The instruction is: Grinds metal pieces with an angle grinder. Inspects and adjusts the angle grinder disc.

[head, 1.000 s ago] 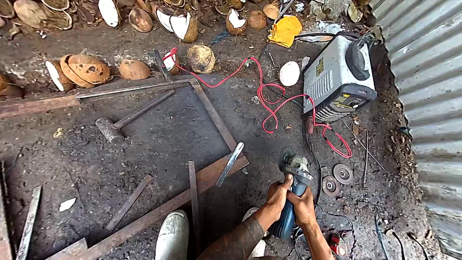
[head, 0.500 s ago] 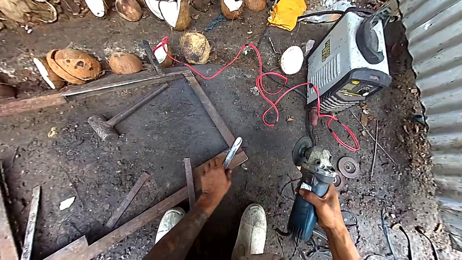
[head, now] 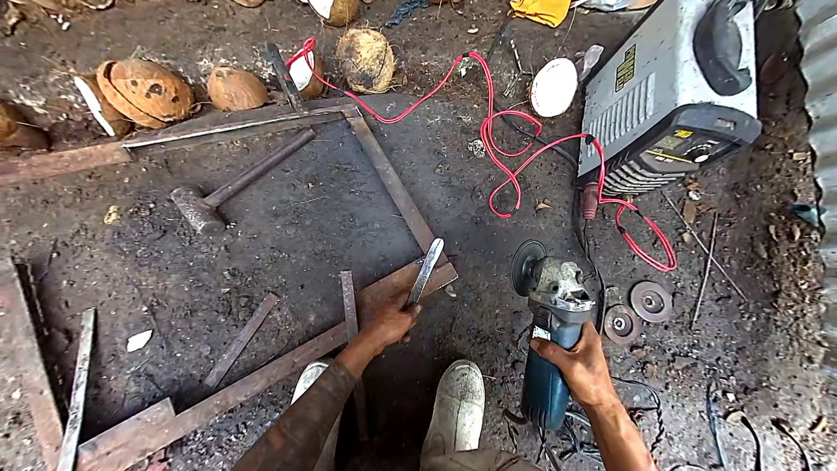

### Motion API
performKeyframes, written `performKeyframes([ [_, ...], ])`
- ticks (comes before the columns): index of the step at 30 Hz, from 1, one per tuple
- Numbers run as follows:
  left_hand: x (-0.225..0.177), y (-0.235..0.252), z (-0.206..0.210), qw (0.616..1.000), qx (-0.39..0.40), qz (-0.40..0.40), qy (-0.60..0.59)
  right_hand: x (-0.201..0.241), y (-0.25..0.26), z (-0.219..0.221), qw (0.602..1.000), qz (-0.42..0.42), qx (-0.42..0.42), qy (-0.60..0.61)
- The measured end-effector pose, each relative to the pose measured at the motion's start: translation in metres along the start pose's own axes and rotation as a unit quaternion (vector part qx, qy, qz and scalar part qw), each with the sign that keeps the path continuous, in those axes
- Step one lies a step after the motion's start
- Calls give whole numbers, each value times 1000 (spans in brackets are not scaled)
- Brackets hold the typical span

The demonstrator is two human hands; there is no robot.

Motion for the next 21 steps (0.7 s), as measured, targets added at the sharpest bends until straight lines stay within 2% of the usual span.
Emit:
performKeyframes([
  [3,11,-2,-1,998,35,4,-47,0,0,3,1000,6,2,-14],
  [9,23,-5,-14,997,67,-13,-32,-8,5,10,999,30,21,-39],
  [11,22,-5,-24,998,45,19,45,-12,5,12,998,32,29,-47],
  [13,12,-8,-41,977,20,64,202,-15,5,15,997,34,35,-51],
  [15,-4,-17,-53,959,26,76,273,-16,4,16,997,35,38,-55],
  [17,-12,-23,-60,966,20,73,246,-16,3,18,996,35,39,-66],
  [19,-7,-26,-54,990,36,60,120,-17,2,19,996,34,45,-75],
  [21,5,-27,-40,998,52,29,-10,-16,0,21,995,35,51,-81],
])
Point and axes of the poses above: each hand's wrist, its own y-axis towards the middle knuckle, its own z-axis out of the palm, x = y × z, the point moved 8 cm from there along y, towards the middle knuckle, and after that the axes turned 7 degrees about y, right-handed, at the moved point
